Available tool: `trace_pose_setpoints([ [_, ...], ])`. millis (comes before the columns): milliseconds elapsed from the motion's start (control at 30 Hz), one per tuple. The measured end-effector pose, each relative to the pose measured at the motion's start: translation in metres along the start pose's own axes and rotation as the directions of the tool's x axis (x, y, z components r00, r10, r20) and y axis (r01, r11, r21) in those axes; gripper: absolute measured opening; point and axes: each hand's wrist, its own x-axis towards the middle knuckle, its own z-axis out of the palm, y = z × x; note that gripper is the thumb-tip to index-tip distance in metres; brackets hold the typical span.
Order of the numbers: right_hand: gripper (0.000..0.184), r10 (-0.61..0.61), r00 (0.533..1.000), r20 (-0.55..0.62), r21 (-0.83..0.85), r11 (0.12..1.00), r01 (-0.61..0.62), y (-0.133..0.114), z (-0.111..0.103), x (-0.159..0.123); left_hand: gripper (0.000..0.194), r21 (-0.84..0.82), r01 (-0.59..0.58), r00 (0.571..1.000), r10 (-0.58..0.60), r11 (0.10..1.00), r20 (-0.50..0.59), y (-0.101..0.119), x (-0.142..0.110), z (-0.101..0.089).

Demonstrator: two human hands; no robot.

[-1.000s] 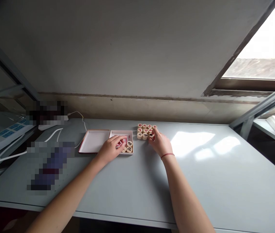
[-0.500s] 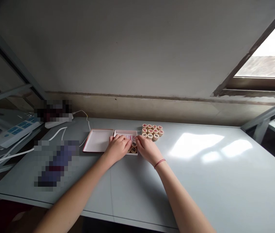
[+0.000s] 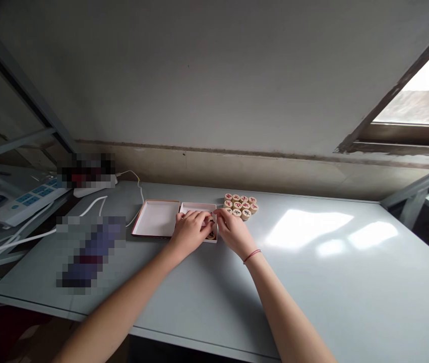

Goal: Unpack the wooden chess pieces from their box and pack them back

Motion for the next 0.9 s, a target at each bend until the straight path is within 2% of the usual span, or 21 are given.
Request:
trace_pose_setpoints([
  [100, 0.028, -0.107, 0.994, -0.031, 0.006, 0.994, 0.107, -0.003, -0.001, -0.002, 0.013, -0.238, 0.063, 0.995, -0.079, 0.969, -0.058, -0.001, 0.001, -0.009],
  [167, 0.03, -0.181, 0.982, -0.05, -0.005, 0.983, 0.181, -0.006, 0.0, -0.005, 0.016, -0.434, 0.108, 0.991, -0.134, 0.894, -0.028, -0.001, 0.001, -0.015],
  [233, 0.029, -0.215, 0.971, -0.105, -0.039, 0.977, 0.212, -0.01, 0.002, -0.007, 0.018, -0.553, 0.135, 0.988, -0.153, 0.822, 0.013, 0.0, 0.0, -0.019],
  [333, 0.022, -0.237, 0.955, -0.176, -0.101, 0.97, 0.222, -0.012, 0.002, -0.008, 0.017, -0.615, 0.138, 0.988, -0.155, 0.776, 0.025, 0.002, -0.002, -0.02],
  [500, 0.027, -0.219, 0.951, -0.22, -0.165, 0.969, 0.185, 0.0, -0.01, -0.004, 0.013, -0.711, 0.128, 0.973, -0.226, 0.691, -0.043, -0.002, -0.002, -0.015],
  [600, 0.029, -0.166, 0.937, -0.308, -0.157, 0.98, 0.122, 0.012, -0.026, -0.001, 0.017, -0.753, 0.111, 0.964, -0.253, 0.649, -0.076, -0.01, 0.0, -0.014],
  [733, 0.028, 0.019, 0.894, -0.447, -0.173, 0.979, -0.108, 0.032, -0.052, -0.001, 0.016, -0.761, 0.153, 0.953, -0.298, 0.63, -0.056, -0.018, 0.003, -0.014],
  [833, 0.028, 0.167, 0.874, -0.457, -0.193, 0.94, -0.28, 0.048, -0.066, -0.003, 0.022, -0.75, 0.2, 0.941, -0.337, 0.631, -0.032, -0.019, 0.003, -0.013],
  [900, 0.028, 0.23, 0.875, -0.426, -0.205, 0.918, -0.341, 0.056, -0.071, -0.006, 0.027, -0.75, 0.213, 0.94, -0.341, 0.627, -0.019, -0.018, 0.002, -0.012],
])
